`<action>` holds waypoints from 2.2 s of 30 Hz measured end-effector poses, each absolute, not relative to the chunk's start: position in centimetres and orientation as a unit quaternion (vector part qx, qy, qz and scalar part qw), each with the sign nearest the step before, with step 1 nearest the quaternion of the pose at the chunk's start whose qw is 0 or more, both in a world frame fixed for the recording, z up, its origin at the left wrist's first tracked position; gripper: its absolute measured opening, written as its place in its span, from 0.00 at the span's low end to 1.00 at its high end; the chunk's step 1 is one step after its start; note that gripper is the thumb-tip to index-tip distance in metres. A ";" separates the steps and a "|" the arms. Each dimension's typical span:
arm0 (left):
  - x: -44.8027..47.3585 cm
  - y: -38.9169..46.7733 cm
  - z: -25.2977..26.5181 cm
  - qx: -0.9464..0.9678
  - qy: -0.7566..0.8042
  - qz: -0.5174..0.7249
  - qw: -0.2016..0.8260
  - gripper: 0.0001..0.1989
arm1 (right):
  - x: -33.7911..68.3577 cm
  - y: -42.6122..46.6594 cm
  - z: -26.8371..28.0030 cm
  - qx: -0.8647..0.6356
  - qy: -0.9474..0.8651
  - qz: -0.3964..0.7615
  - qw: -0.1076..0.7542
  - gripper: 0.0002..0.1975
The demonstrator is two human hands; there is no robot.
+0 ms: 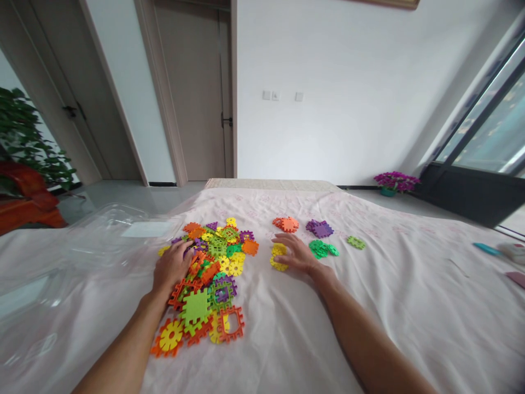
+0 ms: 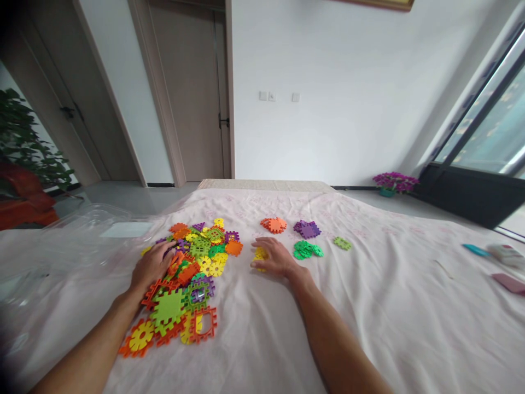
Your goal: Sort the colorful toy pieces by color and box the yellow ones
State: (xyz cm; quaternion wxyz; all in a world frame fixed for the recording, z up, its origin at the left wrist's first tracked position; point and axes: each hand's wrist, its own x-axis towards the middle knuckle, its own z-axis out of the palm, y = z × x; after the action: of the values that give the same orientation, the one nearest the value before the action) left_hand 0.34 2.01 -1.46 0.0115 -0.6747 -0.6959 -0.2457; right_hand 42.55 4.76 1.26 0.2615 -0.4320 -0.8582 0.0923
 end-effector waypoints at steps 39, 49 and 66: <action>0.6 1.9 -1.2 -0.676 -0.697 -0.238 0.019 0.25 | 30.0 -1.9 2.0 -0.103 -0.968 -0.016 0.230 0.12; 1.2 0.4 0.0 -0.628 -0.693 -0.354 0.020 0.26 | 29.7 -2.6 2.1 -0.127 -0.964 -0.010 0.234 0.14; 1.5 -11.7 0.6 -0.731 -0.601 -0.294 -0.133 0.48 | 31.8 -0.3 1.1 -0.422 -0.793 0.202 0.390 0.11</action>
State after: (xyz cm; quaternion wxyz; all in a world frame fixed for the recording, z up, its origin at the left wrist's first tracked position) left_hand 1.51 -11.73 0.59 -0.1329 -0.7309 -0.6013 -0.2942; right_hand 31.78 -0.32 1.06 0.3904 -0.4219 -0.7931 0.2016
